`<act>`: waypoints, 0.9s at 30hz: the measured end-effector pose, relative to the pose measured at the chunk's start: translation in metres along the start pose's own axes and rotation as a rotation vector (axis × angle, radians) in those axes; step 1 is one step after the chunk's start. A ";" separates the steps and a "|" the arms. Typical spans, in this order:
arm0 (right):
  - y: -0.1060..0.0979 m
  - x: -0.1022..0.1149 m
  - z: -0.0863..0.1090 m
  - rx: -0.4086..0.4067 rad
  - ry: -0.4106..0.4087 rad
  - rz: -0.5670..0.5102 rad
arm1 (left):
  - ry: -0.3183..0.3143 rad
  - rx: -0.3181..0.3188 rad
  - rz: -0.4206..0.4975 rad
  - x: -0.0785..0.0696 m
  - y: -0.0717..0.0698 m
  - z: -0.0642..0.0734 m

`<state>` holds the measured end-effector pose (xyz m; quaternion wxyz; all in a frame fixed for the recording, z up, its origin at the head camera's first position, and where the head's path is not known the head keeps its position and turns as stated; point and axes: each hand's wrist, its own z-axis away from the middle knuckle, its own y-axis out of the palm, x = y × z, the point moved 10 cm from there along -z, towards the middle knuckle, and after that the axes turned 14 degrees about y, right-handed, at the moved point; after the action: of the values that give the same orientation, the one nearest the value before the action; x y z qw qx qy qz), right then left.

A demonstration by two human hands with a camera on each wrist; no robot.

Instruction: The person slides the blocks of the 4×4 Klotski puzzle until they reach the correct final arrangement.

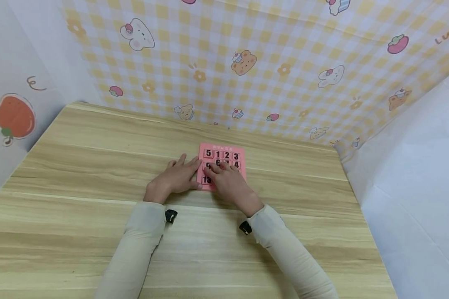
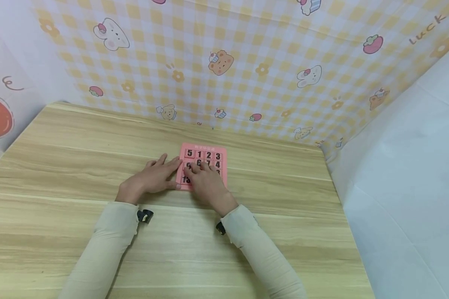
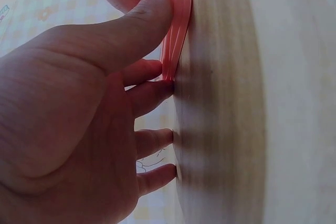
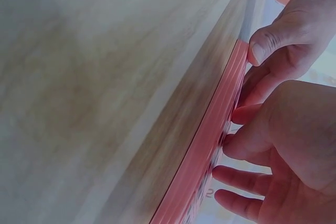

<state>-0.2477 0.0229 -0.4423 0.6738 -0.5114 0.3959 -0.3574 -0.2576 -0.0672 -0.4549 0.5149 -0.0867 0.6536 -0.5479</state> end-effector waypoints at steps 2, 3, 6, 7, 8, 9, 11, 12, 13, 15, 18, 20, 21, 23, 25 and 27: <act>-0.001 0.000 0.000 0.000 -0.003 0.006 | -0.002 0.001 0.001 0.000 0.000 0.000; -0.001 0.000 0.001 0.000 -0.004 0.008 | 0.000 0.000 -0.001 0.000 0.000 0.000; -0.002 0.001 0.001 -0.005 -0.008 0.010 | 0.000 -0.001 0.003 0.000 0.000 0.000; -0.002 0.001 0.001 -0.009 -0.010 0.012 | 0.003 -0.002 0.002 0.000 0.000 -0.001; -0.002 0.001 0.002 -0.013 -0.012 0.013 | 0.004 -0.003 0.001 0.000 0.000 -0.001; -0.002 0.001 0.002 -0.019 -0.016 0.014 | 0.007 -0.003 -0.002 0.000 0.000 -0.001; -0.003 0.002 0.003 -0.034 -0.025 0.023 | 0.006 -0.003 0.002 0.000 0.000 -0.001; -0.003 0.003 0.003 -0.041 -0.031 0.030 | 0.005 -0.003 0.003 0.000 0.000 -0.001; -0.003 0.004 0.003 -0.047 -0.037 0.038 | 0.005 -0.002 0.003 0.000 0.000 -0.001; -0.003 0.005 0.003 -0.065 -0.050 0.055 | 0.001 0.001 0.006 0.000 0.000 0.000; -0.004 0.008 0.002 -0.098 -0.066 0.084 | -0.002 0.004 0.011 0.001 0.001 0.000; -0.006 0.010 0.001 -0.127 -0.072 0.087 | -0.002 0.006 0.011 0.001 0.001 0.000; -0.008 0.010 0.000 -0.141 -0.074 0.086 | -0.001 0.006 0.012 0.001 0.001 0.001; -0.012 0.012 -0.001 -0.170 -0.078 0.078 | 0.000 0.006 0.012 0.000 0.000 0.001; -0.015 0.012 -0.002 -0.186 -0.078 0.067 | -0.001 0.005 0.013 0.000 0.000 0.001; -0.017 0.012 -0.004 -0.191 -0.078 0.061 | -0.002 0.004 0.015 0.000 -0.001 0.001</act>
<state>-0.2472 0.0067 -0.4289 0.6476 -0.5745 0.4169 -0.2772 -0.2570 -0.0680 -0.4540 0.5200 -0.0810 0.6525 -0.5452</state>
